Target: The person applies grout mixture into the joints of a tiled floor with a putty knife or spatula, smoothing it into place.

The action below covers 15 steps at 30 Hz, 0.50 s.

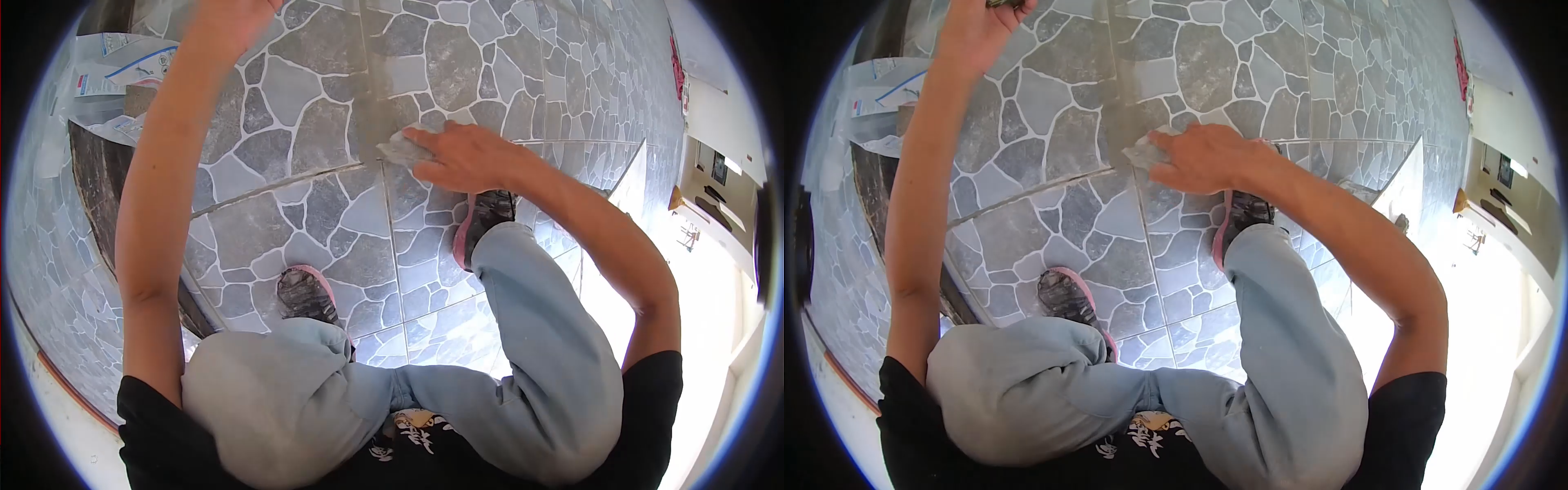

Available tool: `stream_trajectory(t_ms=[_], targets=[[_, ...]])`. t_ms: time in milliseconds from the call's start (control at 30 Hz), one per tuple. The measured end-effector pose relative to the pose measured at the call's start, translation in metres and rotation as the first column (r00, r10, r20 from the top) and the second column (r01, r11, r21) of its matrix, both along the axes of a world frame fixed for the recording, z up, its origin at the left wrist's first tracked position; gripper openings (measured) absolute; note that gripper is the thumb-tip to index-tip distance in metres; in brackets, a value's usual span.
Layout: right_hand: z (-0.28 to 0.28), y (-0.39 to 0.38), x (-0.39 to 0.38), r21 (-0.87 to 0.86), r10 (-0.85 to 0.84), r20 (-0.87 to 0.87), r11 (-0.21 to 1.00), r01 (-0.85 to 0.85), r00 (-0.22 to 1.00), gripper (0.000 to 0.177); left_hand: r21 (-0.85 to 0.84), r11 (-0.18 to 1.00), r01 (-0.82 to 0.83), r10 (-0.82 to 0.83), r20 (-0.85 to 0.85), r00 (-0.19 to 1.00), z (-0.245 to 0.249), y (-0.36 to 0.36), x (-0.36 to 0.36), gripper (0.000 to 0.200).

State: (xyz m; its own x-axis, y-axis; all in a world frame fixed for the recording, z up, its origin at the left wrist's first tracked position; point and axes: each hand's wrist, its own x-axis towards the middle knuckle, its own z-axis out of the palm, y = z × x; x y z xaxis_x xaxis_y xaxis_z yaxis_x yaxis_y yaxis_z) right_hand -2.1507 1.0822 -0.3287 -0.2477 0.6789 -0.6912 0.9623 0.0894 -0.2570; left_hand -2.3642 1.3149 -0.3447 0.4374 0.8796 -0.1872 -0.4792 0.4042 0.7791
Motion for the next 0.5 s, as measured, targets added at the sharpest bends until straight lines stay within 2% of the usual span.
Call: stream_trajectory(t_ms=[33, 67, 133, 167, 200, 267, 300, 400, 467, 500], targets=[[0.003, 0.011, 0.015, 0.032, -0.089, -0.072, 0.995, 0.091, 0.993, 0.062, -0.011, 1.000, -0.014, 0.014, 0.062, 0.998, -0.005, -0.008, -0.002, 0.016], [0.009, 0.029, 0.028, -0.123, -0.187, -0.141, 0.978, 0.170, 0.972, 0.063, -0.013, 1.000, 0.002, -0.002, 0.057, 0.998, -0.012, -0.016, -0.009, 0.016], [0.039, 0.061, 0.027, -0.312, -0.354, 0.064, 0.881, 0.356, 0.933, 0.064, -0.061, 0.996, -0.063, 0.065, 0.041, 0.997, -0.018, -0.033, -0.018, 0.017], [0.039, 0.067, 0.030, -0.200, -0.418, 0.067, 0.884, 0.423, 0.906, 0.060, -0.082, 0.996, -0.019, 0.024, 0.061, 0.998, -0.030, -0.036, -0.034, 0.017], [0.042, 0.079, 0.026, -0.158, -0.407, 0.086, 0.896, 0.416, 0.909, 0.060, -0.085, 0.996, -0.003, 0.011, 0.092, 0.996, -0.044, -0.035, -0.050, 0.019], [0.037, 0.110, 0.011, 0.014, -0.401, 0.039, 0.916, 0.401, 0.915, 0.062, -0.117, 0.989, -0.094, 0.097, 0.024, 0.995, -0.035, -0.071, -0.072, 0.028], [0.031, 0.137, 0.006, 0.039, -0.364, 0.045, 0.931, 0.363, 0.930, 0.062, -0.170, 0.979, -0.115, 0.119, 0.019, 0.993, -0.038, -0.086, -0.086, 0.026], [-0.003, 0.223, -0.005, 0.015, -0.256, 0.083, 0.967, 0.256, 0.963, 0.065, -0.254, 0.951, -0.177, 0.173, -0.042, 0.984, -0.045, -0.122, -0.121, 0.025], [-0.036, 0.254, -0.006, 0.313, -0.238, -0.064, 0.917, 0.246, 0.969, 0.063, -0.313, 0.931, -0.187, 0.160, -0.110, 0.981, -0.053, -0.129, -0.138, 0.025], [-0.069, 0.283, 0.007, 0.286, -0.237, -0.070, 0.926, 0.247, 0.969, 0.063, -0.273, 0.943, -0.190, 0.162, -0.122, 0.979, -0.058, -0.134, -0.150, 0.025]])
